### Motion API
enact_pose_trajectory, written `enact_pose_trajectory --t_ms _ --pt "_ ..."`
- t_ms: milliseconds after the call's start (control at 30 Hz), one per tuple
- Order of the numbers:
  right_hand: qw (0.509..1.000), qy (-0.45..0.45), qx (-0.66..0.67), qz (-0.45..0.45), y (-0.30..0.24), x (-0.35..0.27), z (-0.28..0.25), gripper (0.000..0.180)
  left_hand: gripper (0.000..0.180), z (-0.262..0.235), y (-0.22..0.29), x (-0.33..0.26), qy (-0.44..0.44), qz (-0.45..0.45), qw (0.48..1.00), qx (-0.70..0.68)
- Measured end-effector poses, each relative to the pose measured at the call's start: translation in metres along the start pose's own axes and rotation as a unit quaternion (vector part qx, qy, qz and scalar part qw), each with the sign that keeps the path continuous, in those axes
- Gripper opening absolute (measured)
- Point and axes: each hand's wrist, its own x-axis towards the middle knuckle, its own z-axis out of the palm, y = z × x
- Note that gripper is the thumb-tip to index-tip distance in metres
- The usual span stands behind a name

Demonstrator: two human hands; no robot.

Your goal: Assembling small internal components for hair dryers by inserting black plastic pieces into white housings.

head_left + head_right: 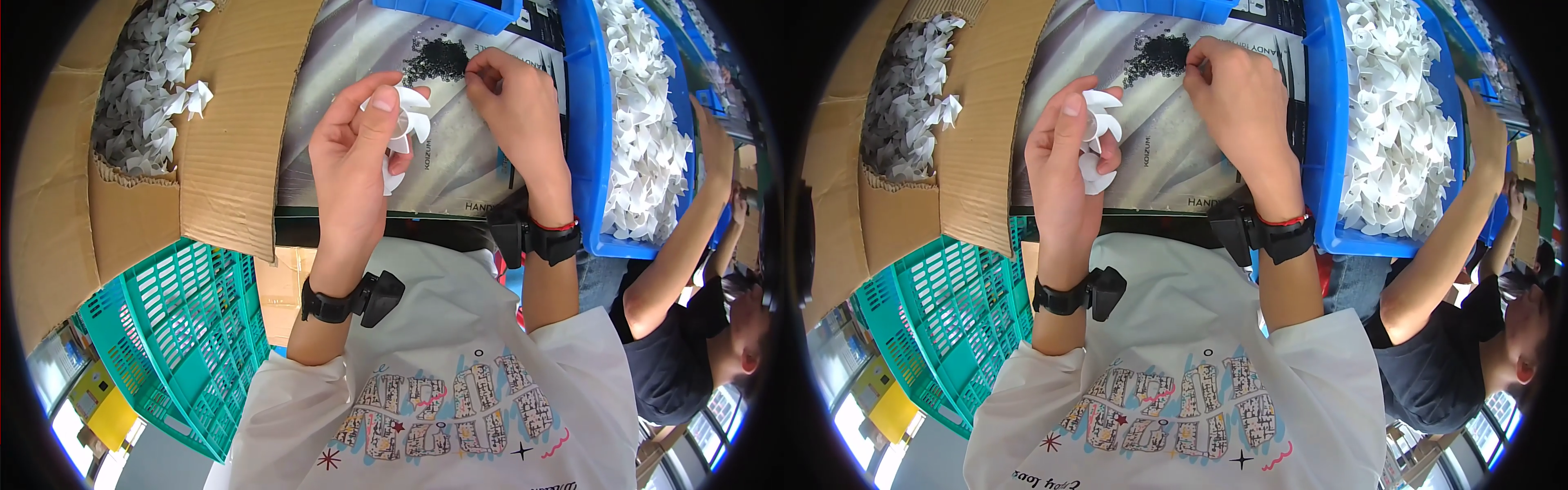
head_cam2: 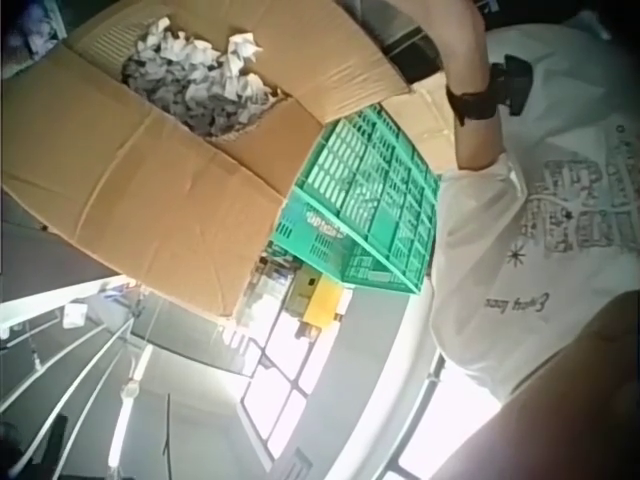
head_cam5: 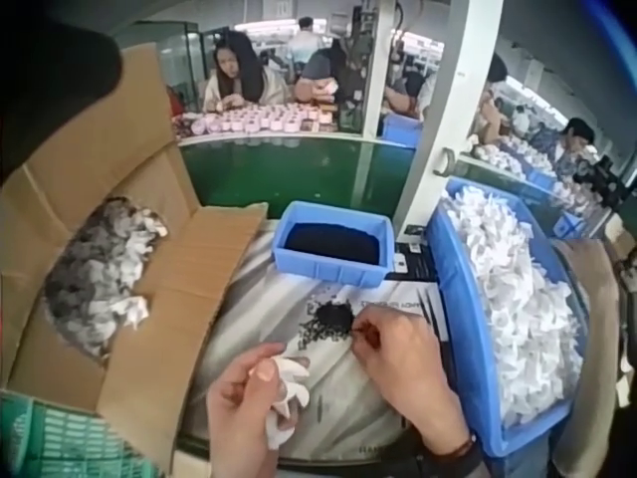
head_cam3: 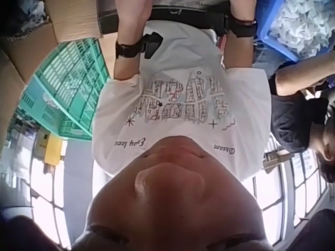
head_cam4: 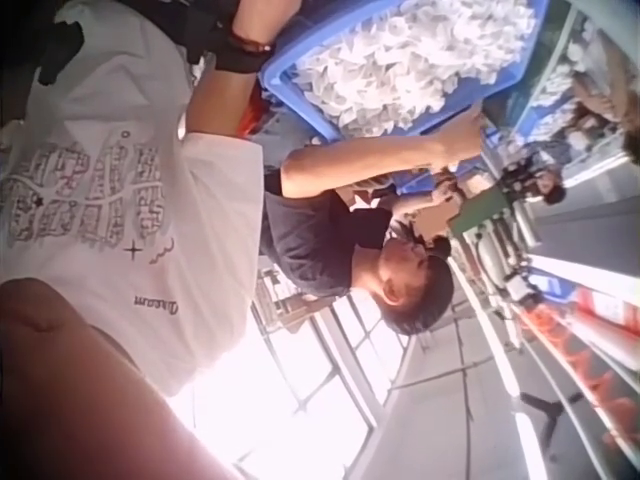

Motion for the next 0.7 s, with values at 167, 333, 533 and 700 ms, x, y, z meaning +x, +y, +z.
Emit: enact_pose_trajectory --t_ms 167,333,533,700 --pt "0.998 -0.030 -0.050 -0.021 -0.002 -0.002 -0.002 0.014 0.032 0.005 -0.003 0.002 0.008 0.025 0.999 0.019" --pt "0.989 -0.061 0.130 0.039 -0.010 -0.016 -0.007 0.011 0.037 0.011 -0.001 0.000 0.035 0.037 0.998 0.046" --pt "0.892 -0.050 0.447 0.053 -0.042 -0.038 0.008 0.009 0.038 0.005 -0.010 -0.002 0.010 0.043 0.997 0.056" --pt "0.908 0.034 0.416 0.034 -0.042 -0.039 0.019 0.009 0.041 0.007 -0.012 -0.006 -0.015 0.081 0.991 0.104"
